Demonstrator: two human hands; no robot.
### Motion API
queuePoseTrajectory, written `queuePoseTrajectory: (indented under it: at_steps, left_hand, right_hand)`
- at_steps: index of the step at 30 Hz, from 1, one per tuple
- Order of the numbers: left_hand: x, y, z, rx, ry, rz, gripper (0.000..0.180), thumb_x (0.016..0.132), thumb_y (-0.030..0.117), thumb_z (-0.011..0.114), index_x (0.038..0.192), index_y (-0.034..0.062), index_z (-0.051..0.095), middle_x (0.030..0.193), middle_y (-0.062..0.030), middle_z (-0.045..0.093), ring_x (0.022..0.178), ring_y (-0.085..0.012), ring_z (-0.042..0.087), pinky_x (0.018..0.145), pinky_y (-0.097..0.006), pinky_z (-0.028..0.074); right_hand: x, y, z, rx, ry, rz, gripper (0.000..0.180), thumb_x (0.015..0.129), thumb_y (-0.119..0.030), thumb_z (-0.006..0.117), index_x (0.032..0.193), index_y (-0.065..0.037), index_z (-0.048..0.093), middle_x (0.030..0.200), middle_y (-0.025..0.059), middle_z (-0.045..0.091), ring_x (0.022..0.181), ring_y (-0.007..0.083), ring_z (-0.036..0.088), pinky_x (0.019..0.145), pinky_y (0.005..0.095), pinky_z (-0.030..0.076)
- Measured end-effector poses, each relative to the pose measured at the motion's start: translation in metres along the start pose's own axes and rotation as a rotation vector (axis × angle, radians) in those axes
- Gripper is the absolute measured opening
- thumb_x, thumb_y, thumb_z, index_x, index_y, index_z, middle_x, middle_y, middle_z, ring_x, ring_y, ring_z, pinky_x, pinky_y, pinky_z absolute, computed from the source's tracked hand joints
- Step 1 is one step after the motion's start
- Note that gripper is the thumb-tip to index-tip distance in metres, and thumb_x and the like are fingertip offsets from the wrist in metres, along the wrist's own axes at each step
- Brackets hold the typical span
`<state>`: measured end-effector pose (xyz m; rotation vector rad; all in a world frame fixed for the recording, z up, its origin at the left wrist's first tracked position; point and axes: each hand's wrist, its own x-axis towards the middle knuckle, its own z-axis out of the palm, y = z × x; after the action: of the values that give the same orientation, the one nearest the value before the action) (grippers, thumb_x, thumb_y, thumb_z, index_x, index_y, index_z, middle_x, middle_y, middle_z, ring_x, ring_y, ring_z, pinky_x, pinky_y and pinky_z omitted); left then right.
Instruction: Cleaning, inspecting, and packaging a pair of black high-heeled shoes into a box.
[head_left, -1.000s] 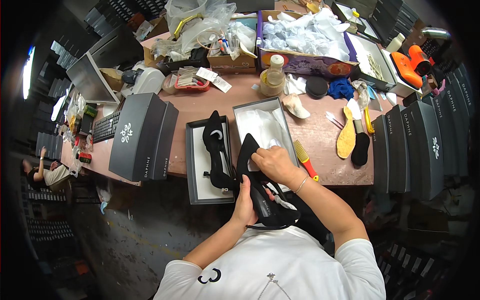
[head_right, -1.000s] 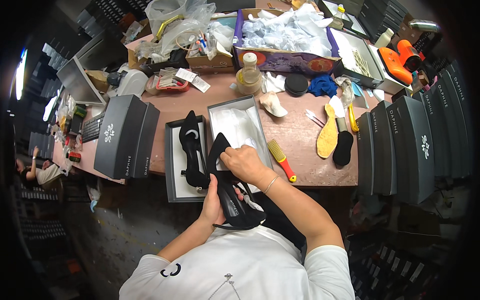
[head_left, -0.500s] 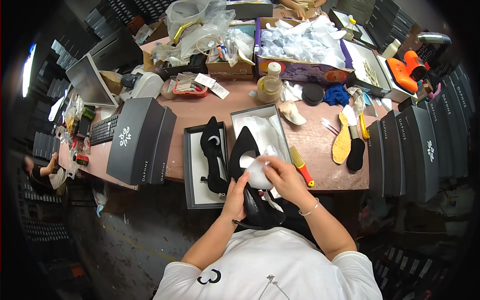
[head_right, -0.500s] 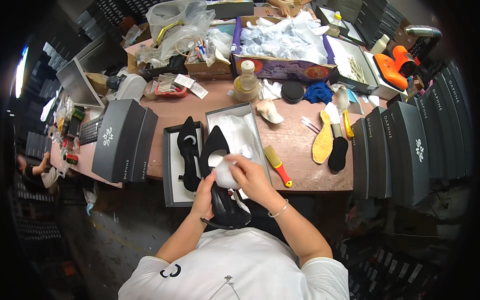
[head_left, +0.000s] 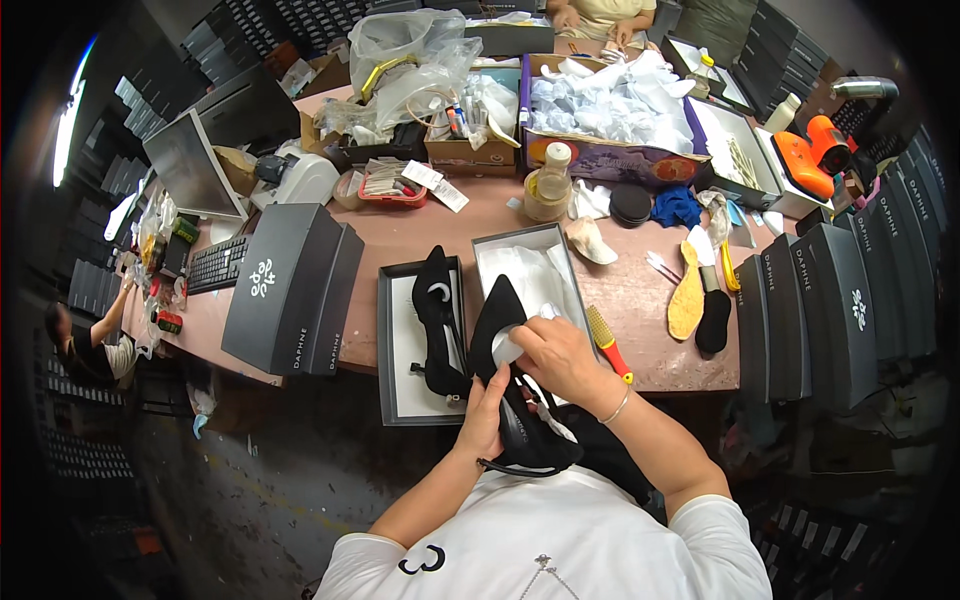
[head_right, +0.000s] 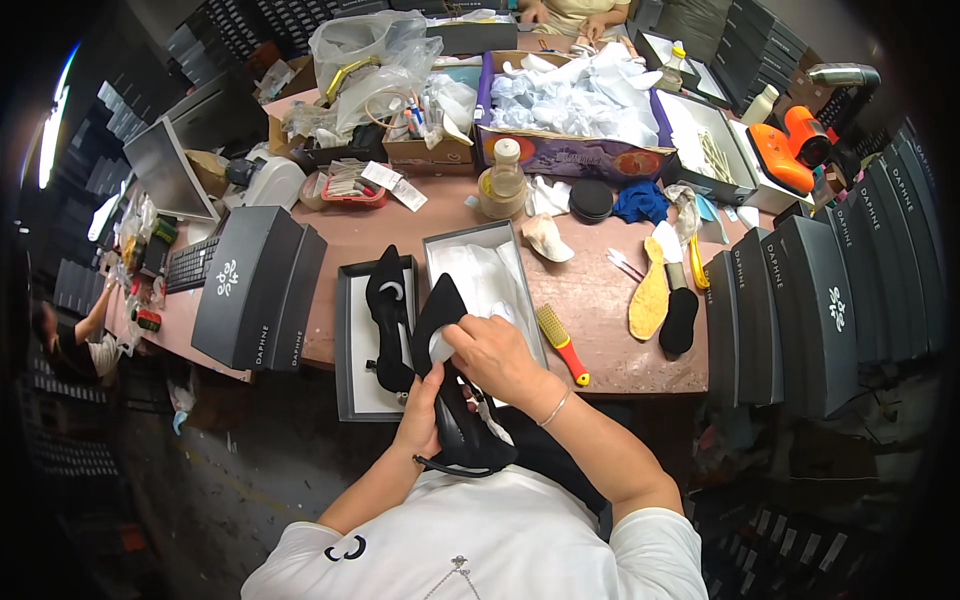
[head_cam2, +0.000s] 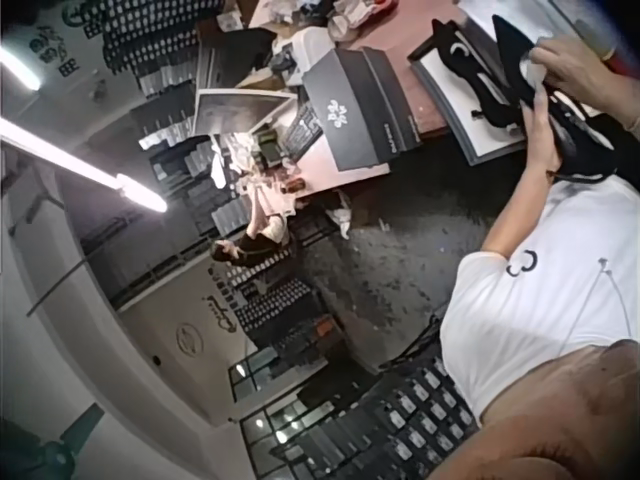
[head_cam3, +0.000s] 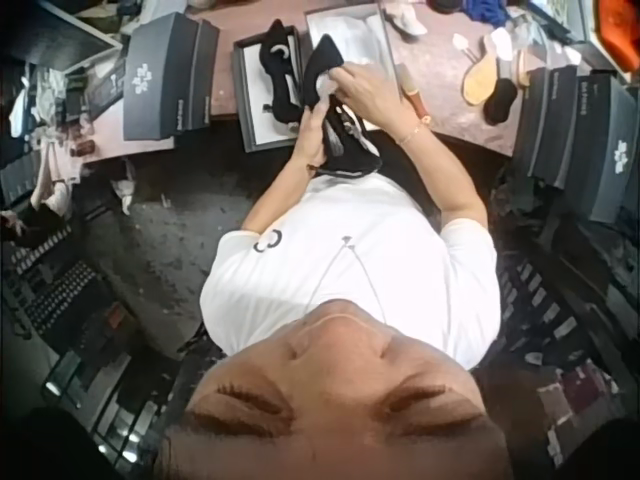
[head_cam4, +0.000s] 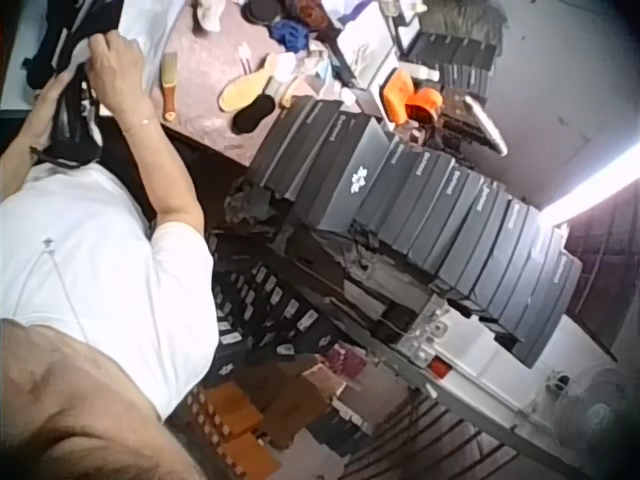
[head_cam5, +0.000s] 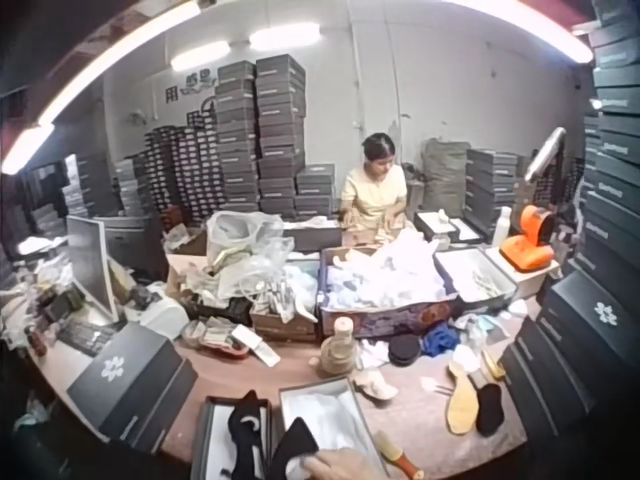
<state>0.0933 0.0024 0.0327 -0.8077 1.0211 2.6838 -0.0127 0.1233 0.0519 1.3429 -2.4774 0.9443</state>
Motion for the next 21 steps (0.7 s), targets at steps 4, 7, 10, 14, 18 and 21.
queuePoseTrajectory:
  at_steps: [4,7,10,14,18,21]
  left_hand:
    - [0.005,-0.003,-0.008,-0.008,0.023,-0.026,0.037,0.093,0.037,0.061,0.116,0.0105,0.048,0.087,-0.0029,0.056,0.075,-0.0124,0.058,0.063,-0.029,0.054]
    - [0.002,-0.004,-0.007,-0.087,-0.019,0.016,0.037,0.094,0.042,0.057,0.109,0.0080,0.054,0.090,-0.0010,0.058,0.079,-0.0110,0.058,0.064,-0.028,0.053]
    - [-0.001,-0.007,-0.001,0.030,-0.002,0.054,0.035,0.095,0.040,0.056,0.112,0.0097,0.053,0.089,-0.0009,0.058,0.079,-0.0110,0.058,0.065,-0.028,0.053]
    - [-0.011,-0.013,0.011,0.041,0.051,0.133,0.031,0.097,0.037,0.053,0.117,0.0126,0.049,0.090,-0.0028,0.057,0.076,-0.0119,0.058,0.064,-0.028,0.053]
    - [-0.012,-0.010,0.006,0.024,0.072,0.200,0.033,0.098,0.039,0.051,0.116,0.0121,0.050,0.088,-0.0037,0.058,0.075,-0.0131,0.059,0.064,-0.028,0.053]
    - [-0.009,-0.010,-0.003,-0.062,0.029,0.091,0.037,0.098,0.045,0.046,0.115,0.0119,0.050,0.085,-0.0041,0.057,0.074,-0.0141,0.058,0.065,-0.030,0.052]
  right_hand:
    - [0.005,-0.010,0.003,0.083,-0.043,0.105,0.026,0.068,-0.009,0.070,0.091,-0.010,0.058,0.077,0.0067,0.055,0.071,0.0269,0.058,0.065,0.0380,0.045]
    - [0.001,-0.007,0.006,0.026,-0.067,0.089,0.028,0.065,-0.006,0.069,0.091,-0.008,0.057,0.082,0.0086,0.056,0.075,0.0289,0.058,0.068,0.0385,0.046]
    - [0.009,0.000,0.017,-0.043,0.116,0.051,0.028,0.066,-0.004,0.065,0.091,-0.007,0.055,0.088,0.0099,0.055,0.079,0.0287,0.057,0.067,0.0380,0.045]
    - [0.014,-0.003,0.030,0.008,0.258,0.135,0.021,0.071,-0.002,0.059,0.091,-0.006,0.054,0.091,0.0110,0.055,0.080,0.0279,0.056,0.068,0.0383,0.046]
    - [0.008,-0.012,0.010,-0.002,0.182,0.015,0.019,0.071,-0.006,0.060,0.090,-0.007,0.055,0.084,0.0083,0.052,0.075,0.0256,0.055,0.063,0.0370,0.045]
    - [0.003,-0.014,0.007,-0.028,0.103,-0.013,0.020,0.068,-0.003,0.062,0.086,-0.007,0.056,0.080,0.0085,0.052,0.073,0.0273,0.056,0.061,0.0373,0.045]
